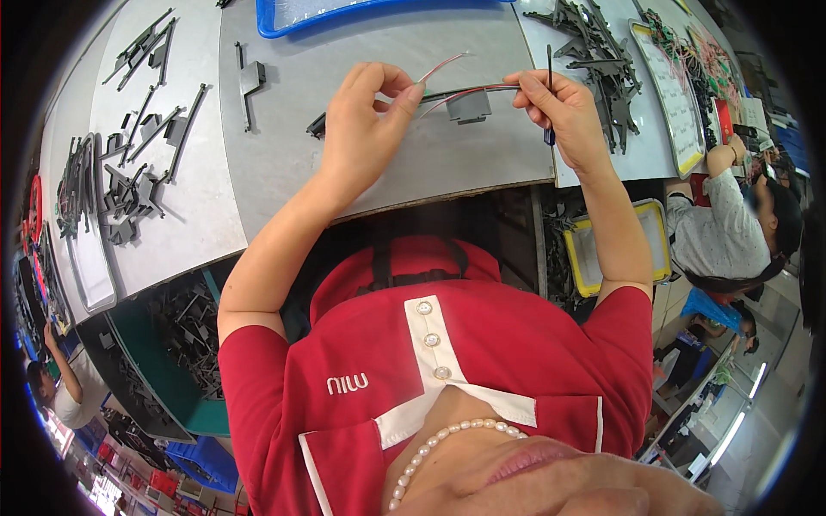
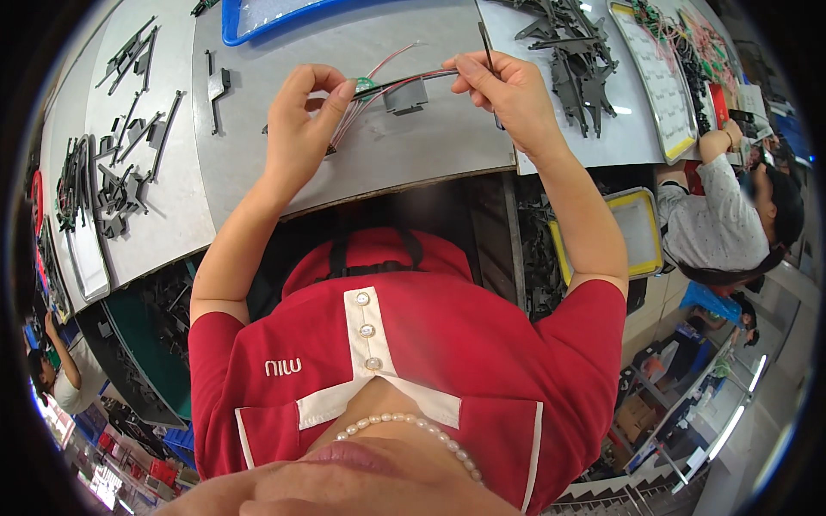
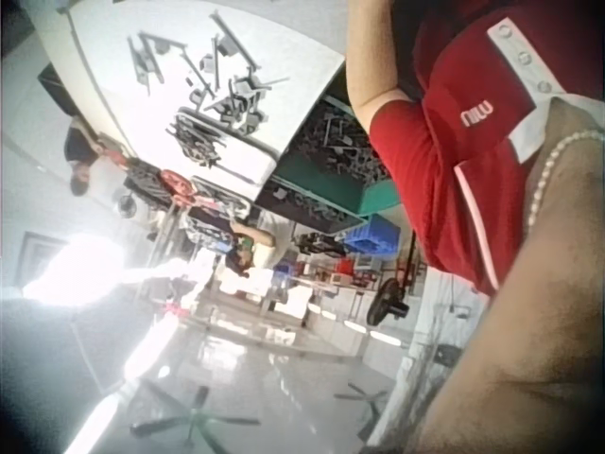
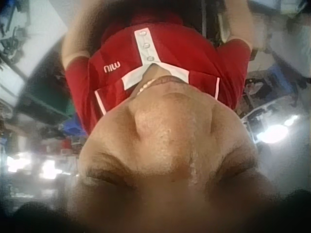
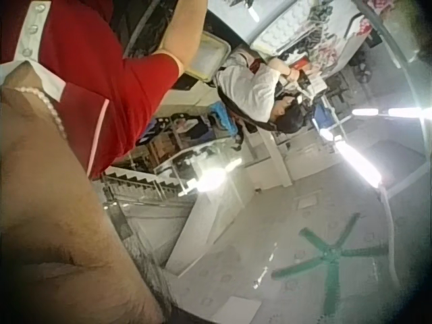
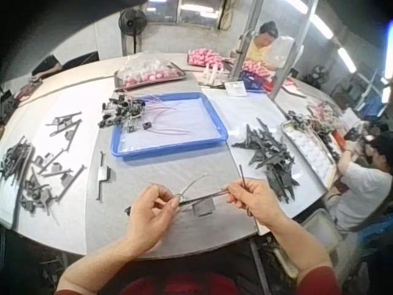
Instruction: Assembling small electronic components and plastic housings using a screwdriver at a workshop bench.
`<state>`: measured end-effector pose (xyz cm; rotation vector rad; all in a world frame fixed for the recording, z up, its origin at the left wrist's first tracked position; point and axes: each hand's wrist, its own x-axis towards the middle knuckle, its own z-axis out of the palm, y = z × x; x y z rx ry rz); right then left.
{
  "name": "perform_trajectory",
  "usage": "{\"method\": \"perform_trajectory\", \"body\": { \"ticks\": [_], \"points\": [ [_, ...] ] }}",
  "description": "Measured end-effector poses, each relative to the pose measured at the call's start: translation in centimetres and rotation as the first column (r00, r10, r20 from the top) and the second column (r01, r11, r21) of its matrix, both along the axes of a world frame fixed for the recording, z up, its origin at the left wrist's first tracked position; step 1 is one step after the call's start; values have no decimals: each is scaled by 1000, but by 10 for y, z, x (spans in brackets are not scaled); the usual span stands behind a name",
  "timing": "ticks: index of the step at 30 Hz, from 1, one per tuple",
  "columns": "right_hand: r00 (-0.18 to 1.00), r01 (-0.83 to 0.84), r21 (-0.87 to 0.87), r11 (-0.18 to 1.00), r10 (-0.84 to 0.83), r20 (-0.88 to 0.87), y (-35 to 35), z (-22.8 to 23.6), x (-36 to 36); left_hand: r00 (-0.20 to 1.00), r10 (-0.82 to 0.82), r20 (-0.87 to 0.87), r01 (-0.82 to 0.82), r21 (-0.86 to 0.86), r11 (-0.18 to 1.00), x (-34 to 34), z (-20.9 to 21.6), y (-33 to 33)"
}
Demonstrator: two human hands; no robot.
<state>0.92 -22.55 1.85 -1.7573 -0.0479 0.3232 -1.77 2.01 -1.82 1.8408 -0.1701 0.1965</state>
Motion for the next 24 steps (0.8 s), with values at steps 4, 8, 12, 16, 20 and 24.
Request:
{"method": "perform_trajectory", "body": {
  "ticks": [4, 8, 12, 16, 20, 24],
  "points": [
    [996, 17, -35, 999, -13, 89, 7, 0, -5, 845, -50, 533, -257, 485, 836, -8, 4, 0],
    [960, 32, -149, 988, 11, 281, 15, 5, -15, 834, -44, 550, -301, 522, 798, -14, -6, -2],
    [952, 22, -164, 986, 30, 305, 15, 3, -16, 875, -52, 482, -222, 494, 840, -15, -14, -1],
    [955, 15, -169, 985, 36, 295, 13, 2, -19, 938, -122, 325, -44, 462, 886, -15, -14, 3],
    [955, 6, -172, 985, 46, 294, 11, 1, -19, 947, -142, 289, 11, 412, 911, -17, -12, 5],
    [958, 12, -153, 988, 32, 286, 12, 3, -20, 982, -120, 147, 53, 393, 918, -20, -13, 4]
  ]
}}
